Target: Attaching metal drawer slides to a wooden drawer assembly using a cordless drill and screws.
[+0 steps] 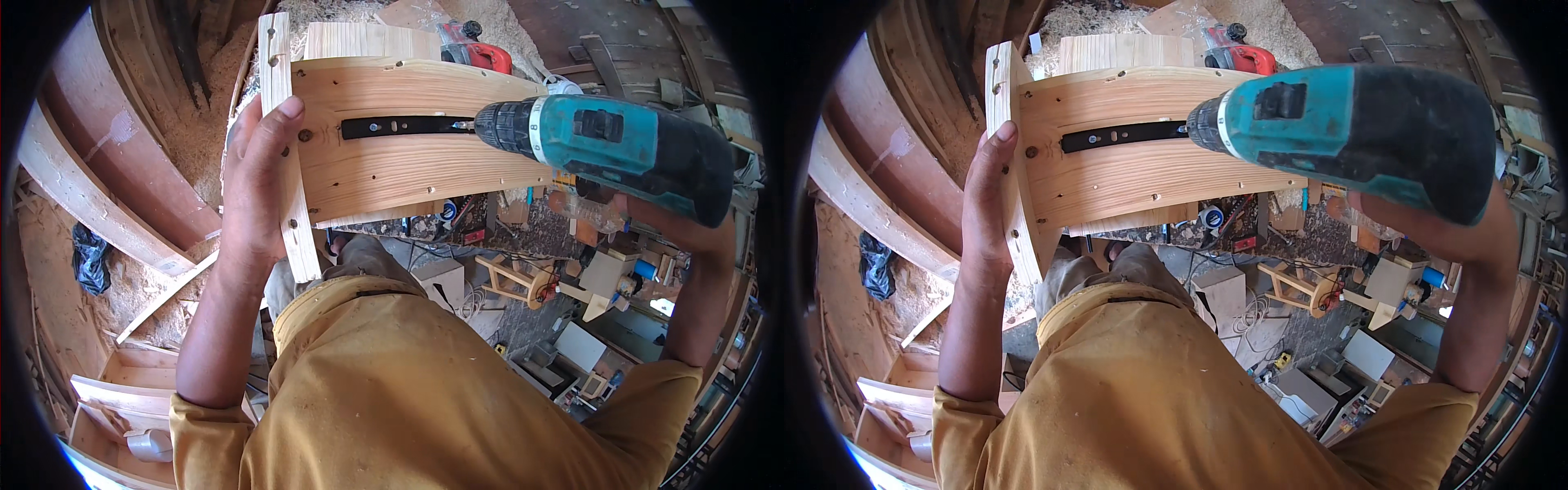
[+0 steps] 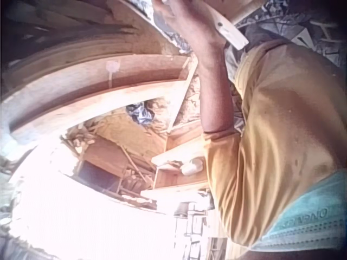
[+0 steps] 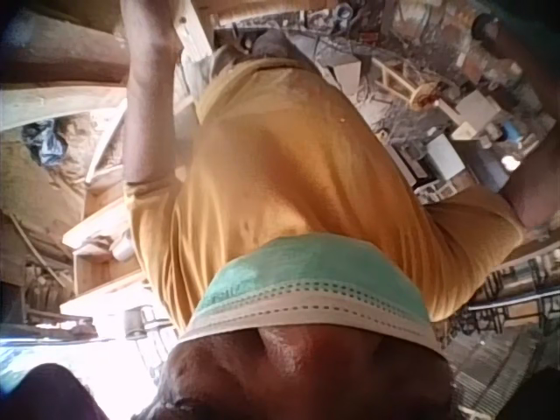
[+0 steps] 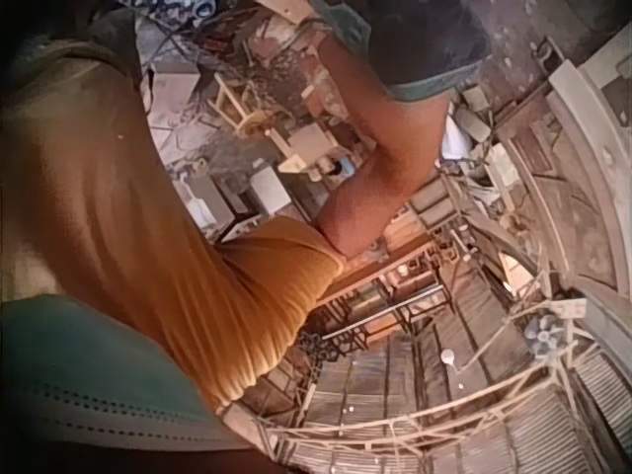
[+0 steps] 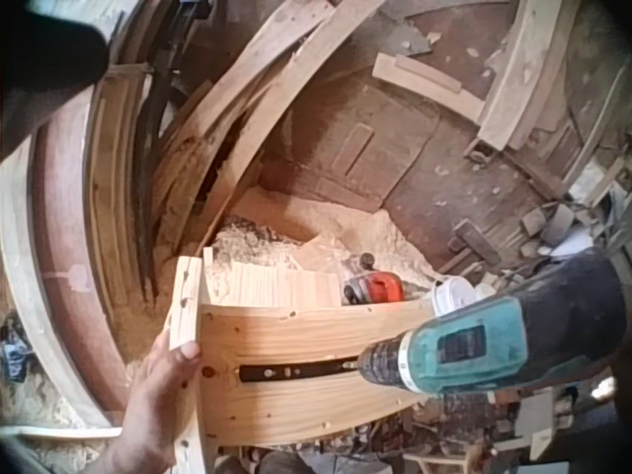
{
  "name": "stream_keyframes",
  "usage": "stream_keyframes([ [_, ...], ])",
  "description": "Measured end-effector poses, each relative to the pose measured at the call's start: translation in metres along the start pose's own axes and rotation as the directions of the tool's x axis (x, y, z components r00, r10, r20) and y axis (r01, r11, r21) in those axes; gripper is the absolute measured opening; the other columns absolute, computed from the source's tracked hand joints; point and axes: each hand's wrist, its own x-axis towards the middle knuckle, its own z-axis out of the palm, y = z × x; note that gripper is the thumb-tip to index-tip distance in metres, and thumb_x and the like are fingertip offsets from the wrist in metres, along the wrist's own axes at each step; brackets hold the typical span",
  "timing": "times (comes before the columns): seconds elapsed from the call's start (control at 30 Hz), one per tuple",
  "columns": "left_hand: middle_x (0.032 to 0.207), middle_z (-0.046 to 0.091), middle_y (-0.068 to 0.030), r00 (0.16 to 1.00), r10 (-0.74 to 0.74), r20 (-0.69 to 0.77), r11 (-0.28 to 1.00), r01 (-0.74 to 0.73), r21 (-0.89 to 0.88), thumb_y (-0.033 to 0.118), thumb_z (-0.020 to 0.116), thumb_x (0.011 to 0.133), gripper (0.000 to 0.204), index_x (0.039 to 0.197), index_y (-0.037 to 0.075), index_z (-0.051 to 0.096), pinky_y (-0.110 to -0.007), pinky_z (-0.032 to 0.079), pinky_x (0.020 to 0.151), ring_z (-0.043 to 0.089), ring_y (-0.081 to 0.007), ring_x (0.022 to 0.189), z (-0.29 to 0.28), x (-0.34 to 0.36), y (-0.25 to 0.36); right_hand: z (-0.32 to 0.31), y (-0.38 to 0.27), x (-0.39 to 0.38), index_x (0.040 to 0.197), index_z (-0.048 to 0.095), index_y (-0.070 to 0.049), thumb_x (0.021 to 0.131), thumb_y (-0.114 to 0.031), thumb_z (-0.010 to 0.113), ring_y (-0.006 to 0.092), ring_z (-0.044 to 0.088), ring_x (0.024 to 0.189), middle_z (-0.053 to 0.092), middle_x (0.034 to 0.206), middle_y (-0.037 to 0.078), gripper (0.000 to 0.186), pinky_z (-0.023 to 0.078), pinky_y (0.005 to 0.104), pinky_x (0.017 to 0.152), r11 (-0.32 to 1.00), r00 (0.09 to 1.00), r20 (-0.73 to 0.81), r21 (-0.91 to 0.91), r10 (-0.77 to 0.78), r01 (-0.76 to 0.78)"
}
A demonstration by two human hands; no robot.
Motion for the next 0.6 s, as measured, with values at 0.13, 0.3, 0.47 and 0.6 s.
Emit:
stream_keyframes([
  [0.13,0.114,0.057,-0.0107,1.0,0.011,0.023,1.0,-0.01,-0.023,0.033,0.062,0.087,0.055,0.128,0.0,0.046,-0.034,0.041,0.095,0.055,-0.0192,0.105,0.001,0.003,-0.002,-0.018,-0.007,0.013,0.121,0.058,-0.005,0.069,0.001,0.078,0.0172,0.063,0.094,0.066,0.107,0.007,0.056,0.05,0.0307,0.082,0.967,0.982,0.119,-0.189,-0.15,0.171],
  [0.3,0.111,0.058,-0.0096,0.998,0.065,0.025,0.998,-0.065,0.011,0.031,0.059,0.088,0.049,0.125,0.001,0.048,-0.033,0.04,0.094,0.054,-0.0179,0.104,0.005,0.003,-0.002,-0.026,-0.007,0.016,0.128,0.054,-0.006,0.07,0.0,0.078,0.02,0.064,0.099,0.066,0.11,0.009,0.063,0.05,0.0322,0.085,0.881,0.936,0.234,-0.337,-0.263,0.332],
  [0.47,0.105,0.057,-0.0068,0.998,0.046,-0.044,0.998,-0.043,0.05,0.03,0.059,0.088,0.049,0.126,0.002,0.048,-0.03,0.04,0.09,0.052,-0.0147,0.097,-0.001,-0.001,0.002,-0.021,0.001,0.025,0.129,0.053,-0.005,0.071,0.0,0.078,0.0213,0.065,0.102,0.066,0.113,0.01,0.063,0.051,0.0339,0.089,0.914,0.943,0.205,-0.26,-0.263,0.311],
  [0.6,0.102,0.056,-0.0056,0.998,0.062,0.016,0.993,-0.063,0.1,0.031,0.06,0.087,0.051,0.128,0.002,0.047,-0.029,0.038,0.089,0.05,-0.0137,0.096,0.003,0.005,-0.002,-0.029,-0.009,0.017,0.129,0.053,-0.005,0.07,0.0,0.079,0.0222,0.065,0.104,0.066,0.114,0.011,0.065,0.052,0.0354,0.09,0.865,0.927,0.28,-0.367,-0.248,0.342],
])
